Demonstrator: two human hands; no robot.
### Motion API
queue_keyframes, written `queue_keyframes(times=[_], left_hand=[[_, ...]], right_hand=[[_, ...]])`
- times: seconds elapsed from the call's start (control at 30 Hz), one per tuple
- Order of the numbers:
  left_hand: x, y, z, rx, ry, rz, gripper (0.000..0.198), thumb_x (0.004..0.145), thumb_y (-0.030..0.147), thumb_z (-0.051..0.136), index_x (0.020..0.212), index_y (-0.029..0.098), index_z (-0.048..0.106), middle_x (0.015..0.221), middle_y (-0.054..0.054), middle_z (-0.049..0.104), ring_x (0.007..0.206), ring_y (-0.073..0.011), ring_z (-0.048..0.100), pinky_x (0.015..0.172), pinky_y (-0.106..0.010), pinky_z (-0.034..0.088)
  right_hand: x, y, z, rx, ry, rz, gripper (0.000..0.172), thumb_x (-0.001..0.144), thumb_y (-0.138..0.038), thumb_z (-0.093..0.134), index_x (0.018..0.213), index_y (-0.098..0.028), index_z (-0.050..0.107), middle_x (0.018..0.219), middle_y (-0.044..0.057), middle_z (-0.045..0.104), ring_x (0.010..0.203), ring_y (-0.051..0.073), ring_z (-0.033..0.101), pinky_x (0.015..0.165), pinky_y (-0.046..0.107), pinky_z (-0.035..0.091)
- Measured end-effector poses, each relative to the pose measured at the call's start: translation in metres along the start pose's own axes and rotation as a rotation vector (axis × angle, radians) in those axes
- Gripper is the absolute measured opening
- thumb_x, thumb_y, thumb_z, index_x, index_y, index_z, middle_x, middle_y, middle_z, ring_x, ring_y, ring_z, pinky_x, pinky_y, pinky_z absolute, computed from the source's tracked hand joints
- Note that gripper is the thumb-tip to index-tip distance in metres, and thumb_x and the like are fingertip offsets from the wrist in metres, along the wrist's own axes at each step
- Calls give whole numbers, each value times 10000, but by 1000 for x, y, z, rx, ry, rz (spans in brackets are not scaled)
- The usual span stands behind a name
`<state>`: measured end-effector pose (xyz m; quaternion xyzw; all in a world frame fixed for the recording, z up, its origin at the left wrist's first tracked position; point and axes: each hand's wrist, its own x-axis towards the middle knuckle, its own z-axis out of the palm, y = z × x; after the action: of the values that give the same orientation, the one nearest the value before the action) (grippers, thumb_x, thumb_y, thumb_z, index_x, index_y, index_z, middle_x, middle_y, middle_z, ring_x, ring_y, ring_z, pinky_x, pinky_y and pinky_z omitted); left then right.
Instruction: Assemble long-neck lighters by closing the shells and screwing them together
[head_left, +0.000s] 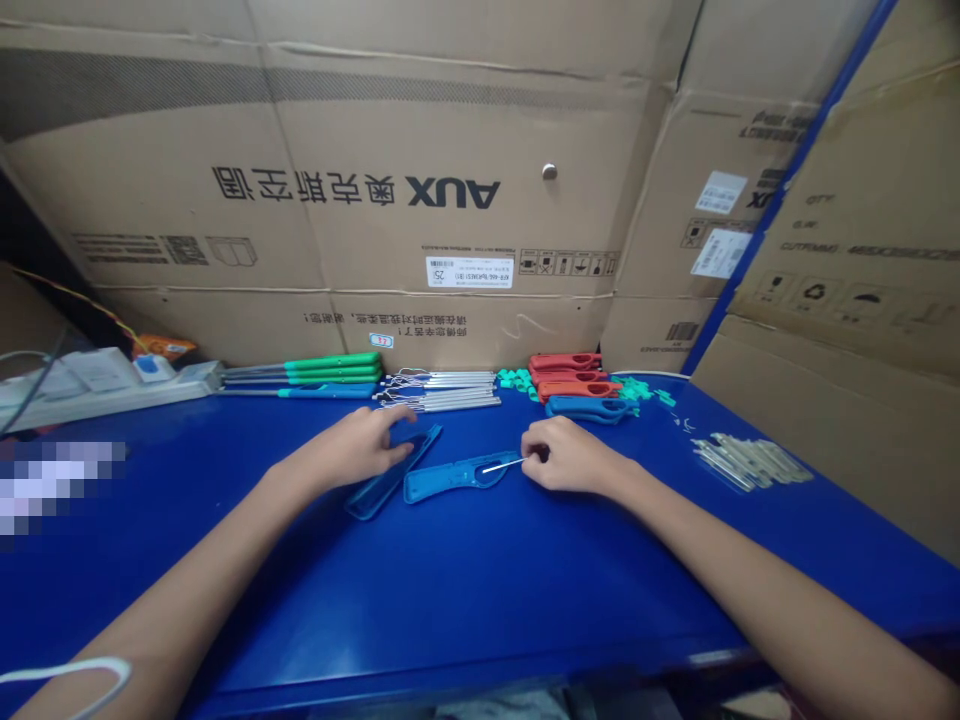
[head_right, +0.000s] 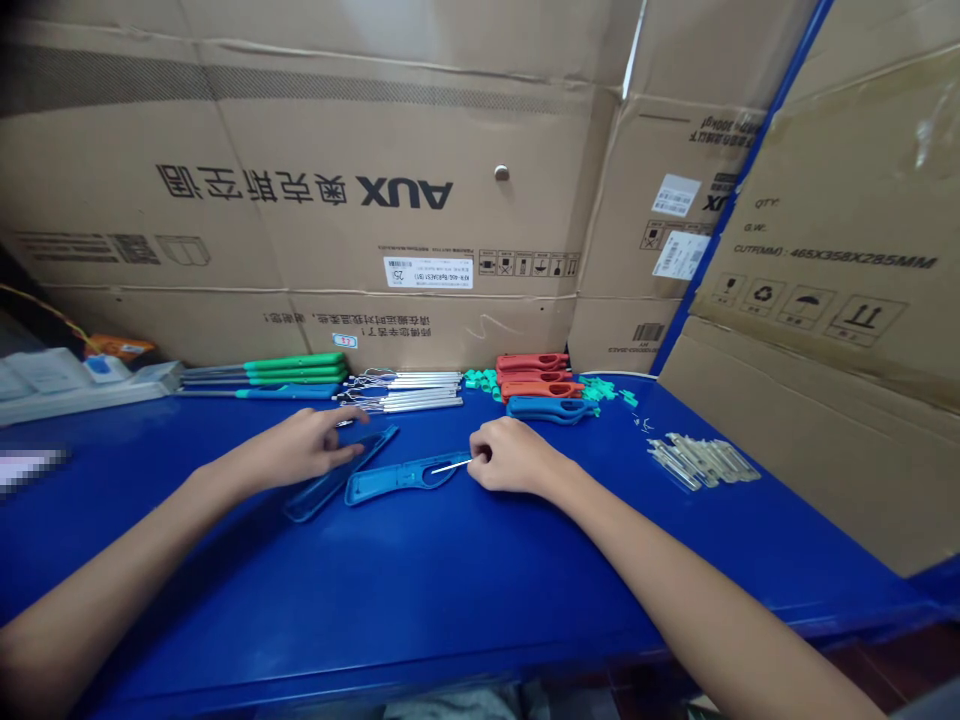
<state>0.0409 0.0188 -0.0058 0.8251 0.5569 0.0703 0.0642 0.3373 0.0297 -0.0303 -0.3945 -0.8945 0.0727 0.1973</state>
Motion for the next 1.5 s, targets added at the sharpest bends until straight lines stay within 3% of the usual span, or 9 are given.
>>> queue_keyframes(times=[0.1, 0.23, 0.47, 0.57, 0.67, 0.8, 1.0, 1.3, 1.5], left_hand=[[-2, 6, 0, -28, -46, 34, 301, 838, 332, 429, 1041, 227, 625, 555, 27, 609, 492, -172, 539, 499, -265, 359], [-5, 10, -3, -37, -101, 57, 247, 720, 207, 444, 831, 229, 664, 532, 33, 600, 497, -164, 537, 499, -262, 351], [-8, 12, -8, -41, -200, 64, 384, 569, 150, 501, 922, 204, 645, 588, 40, 646, 533, -164, 584, 468, -241, 354], [-8, 13, -7, -34, -198, 61, 287, 622, 224, 563, 897, 202, 642, 575, 39, 630, 516, -157, 567, 453, -237, 341], [-8, 15, -4, -17, -155, 83, 151, 699, 341, 594, 757, 211, 646, 559, 31, 606, 501, -145, 534, 459, -243, 314], [-7, 22, 3, -5, -88, 134, 263, 782, 397, 570, 614, 201, 619, 535, 13, 585, 481, -129, 496, 470, -252, 282], [-6, 37, 15, -17, -10, 212, 298, 854, 393, 542, 656, 194, 641, 526, 15, 573, 443, -111, 450, 464, -255, 251], [-6, 45, 27, -29, 36, 323, 250, 886, 341, 537, 714, 197, 646, 579, 23, 594, 508, -112, 498, 521, -250, 293], [-4, 44, 29, -37, 49, 338, 262, 898, 348, 526, 731, 197, 659, 588, 21, 604, 511, -112, 506, 521, -253, 293]], right_hand=[[2, 3, -1, -61, 26, 84, 156, 711, -99, 533, 600, -182, 604, 645, 36, 627, 597, 157, 518, 552, 264, 311], [3, 3, -2, -120, 29, 172, 158, 735, -93, 530, 614, -186, 571, 671, 55, 613, 611, 173, 526, 546, 272, 288], [2, 2, -2, -159, 8, 262, 166, 762, -96, 516, 625, -180, 557, 681, 58, 607, 619, 169, 538, 540, 264, 270], [2, 0, -3, -154, -3, 276, 150, 762, -113, 516, 633, -175, 559, 670, 50, 605, 602, 158, 528, 526, 257, 260], [2, -1, -3, -141, -8, 262, 137, 758, -123, 515, 640, -172, 563, 687, 48, 616, 616, 154, 528, 533, 251, 267], [1, -2, 0, -109, -14, 215, 117, 757, -138, 517, 672, -169, 590, 734, 52, 636, 645, 151, 535, 557, 245, 293], [-1, -4, 4, -47, -23, 118, 117, 753, -154, 534, 736, -164, 649, 756, 45, 634, 675, 149, 538, 595, 239, 332], [-3, -7, 5, 45, -6, 26, 131, 732, -132, 541, 716, -163, 668, 726, 32, 629, 623, 126, 532, 564, 223, 358], [1, 6, -6, 108, 134, 43, 119, 703, -144, 559, 726, -172, 672, 673, 7, 654, 597, 124, 567, 577, 222, 411]])
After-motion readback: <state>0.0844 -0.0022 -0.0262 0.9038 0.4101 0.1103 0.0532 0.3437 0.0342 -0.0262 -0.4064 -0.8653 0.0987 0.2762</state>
